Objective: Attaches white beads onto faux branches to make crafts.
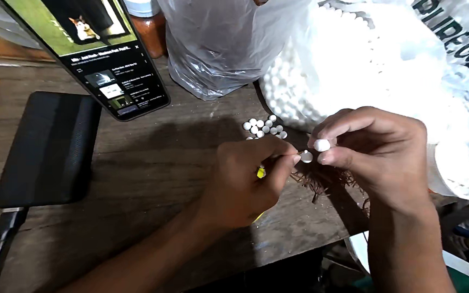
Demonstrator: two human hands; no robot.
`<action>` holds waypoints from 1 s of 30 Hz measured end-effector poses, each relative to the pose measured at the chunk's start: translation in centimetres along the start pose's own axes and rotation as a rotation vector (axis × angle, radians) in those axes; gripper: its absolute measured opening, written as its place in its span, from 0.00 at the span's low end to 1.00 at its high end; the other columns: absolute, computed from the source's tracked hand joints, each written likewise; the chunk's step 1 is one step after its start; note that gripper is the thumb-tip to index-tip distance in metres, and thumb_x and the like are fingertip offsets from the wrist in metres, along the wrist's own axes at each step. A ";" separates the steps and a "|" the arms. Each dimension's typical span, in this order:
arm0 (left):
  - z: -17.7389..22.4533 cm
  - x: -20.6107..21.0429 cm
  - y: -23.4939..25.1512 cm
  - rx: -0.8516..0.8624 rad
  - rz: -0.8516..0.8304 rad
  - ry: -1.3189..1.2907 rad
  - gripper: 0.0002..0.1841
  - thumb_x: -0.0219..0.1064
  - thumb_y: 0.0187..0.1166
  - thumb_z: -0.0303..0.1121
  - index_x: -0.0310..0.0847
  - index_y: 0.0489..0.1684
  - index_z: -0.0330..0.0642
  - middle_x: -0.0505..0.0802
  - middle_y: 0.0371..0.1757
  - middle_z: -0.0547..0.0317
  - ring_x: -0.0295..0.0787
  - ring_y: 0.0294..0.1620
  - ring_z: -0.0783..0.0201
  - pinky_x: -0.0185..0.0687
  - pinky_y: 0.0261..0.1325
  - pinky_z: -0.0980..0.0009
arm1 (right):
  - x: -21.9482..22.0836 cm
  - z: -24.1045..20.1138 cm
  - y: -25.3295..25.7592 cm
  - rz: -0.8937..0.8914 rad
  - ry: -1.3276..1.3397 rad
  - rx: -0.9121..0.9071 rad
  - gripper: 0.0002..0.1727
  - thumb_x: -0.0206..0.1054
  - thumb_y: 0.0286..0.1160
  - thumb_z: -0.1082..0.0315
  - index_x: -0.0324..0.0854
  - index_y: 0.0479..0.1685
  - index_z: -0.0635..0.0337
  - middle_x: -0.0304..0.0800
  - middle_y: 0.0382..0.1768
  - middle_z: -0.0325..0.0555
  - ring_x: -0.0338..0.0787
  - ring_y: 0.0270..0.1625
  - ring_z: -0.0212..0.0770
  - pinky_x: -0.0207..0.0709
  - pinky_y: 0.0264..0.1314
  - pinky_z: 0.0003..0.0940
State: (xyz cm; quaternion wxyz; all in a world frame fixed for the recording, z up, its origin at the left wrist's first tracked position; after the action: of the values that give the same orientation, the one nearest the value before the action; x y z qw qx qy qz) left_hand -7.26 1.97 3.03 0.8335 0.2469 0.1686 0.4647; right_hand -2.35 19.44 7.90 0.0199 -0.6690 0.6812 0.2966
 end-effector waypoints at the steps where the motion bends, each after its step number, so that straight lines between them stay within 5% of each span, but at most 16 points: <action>1: 0.0 0.0 0.0 -0.007 0.006 0.003 0.03 0.70 0.74 0.22 0.89 0.34 0.29 0.91 0.26 0.61 0.86 0.27 0.82 0.83 0.33 0.87 | 0.0 0.2 0.1 -0.022 0.039 0.005 0.10 0.82 0.65 0.61 0.90 0.43 0.48 0.91 0.35 0.27 0.89 0.35 0.24 0.86 0.39 0.18; 9: 0.0 -0.1 0.1 -0.003 0.013 0.011 0.04 0.69 0.74 0.21 0.89 0.33 0.29 0.91 0.25 0.59 0.84 0.26 0.82 0.80 0.31 0.88 | 0.1 1.0 0.4 -0.098 0.185 -0.013 0.08 0.80 0.69 0.58 0.91 0.43 0.46 0.93 0.37 0.26 0.91 0.39 0.23 0.86 0.43 0.17; 14: -0.2 -0.1 0.0 -0.011 0.011 0.018 0.04 0.69 0.74 0.21 0.89 0.33 0.29 0.90 0.25 0.60 0.84 0.26 0.82 0.80 0.31 0.88 | 0.7 1.3 -0.2 -0.164 0.441 0.004 0.10 0.77 0.73 0.64 0.89 0.51 0.46 0.94 0.39 0.31 0.92 0.42 0.26 0.87 0.46 0.19; 21: -0.1 0.0 0.0 0.001 0.008 0.035 0.03 0.70 0.73 0.21 0.89 0.33 0.29 0.91 0.25 0.59 0.84 0.26 0.82 0.81 0.31 0.88 | 0.3 0.7 -0.3 -0.009 -0.067 -0.088 0.07 0.81 0.67 0.63 0.91 0.40 0.49 0.92 0.37 0.27 0.88 0.39 0.23 0.83 0.41 0.17; 30: -0.1 0.0 -0.1 0.004 0.000 0.048 0.04 0.70 0.74 0.22 0.90 0.33 0.30 0.88 0.23 0.62 0.77 0.23 0.85 0.73 0.27 0.90 | 0.7 0.8 0.0 -0.027 -0.069 -0.138 0.07 0.81 0.68 0.61 0.92 0.39 0.50 0.92 0.43 0.29 0.90 0.46 0.26 0.84 0.44 0.18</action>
State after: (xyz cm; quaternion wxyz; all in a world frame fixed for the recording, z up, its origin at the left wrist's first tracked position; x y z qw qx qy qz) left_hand -7.20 1.98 2.88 0.8288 0.2376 0.1895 0.4699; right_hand -2.72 19.14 6.91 0.0012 -0.6673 0.6491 0.3652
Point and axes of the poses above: each hand's wrist, its own y-axis towards the middle knuckle, its own x-axis out of the palm, z = x × y, the point moved 6 cm from there along y, towards the middle knuckle
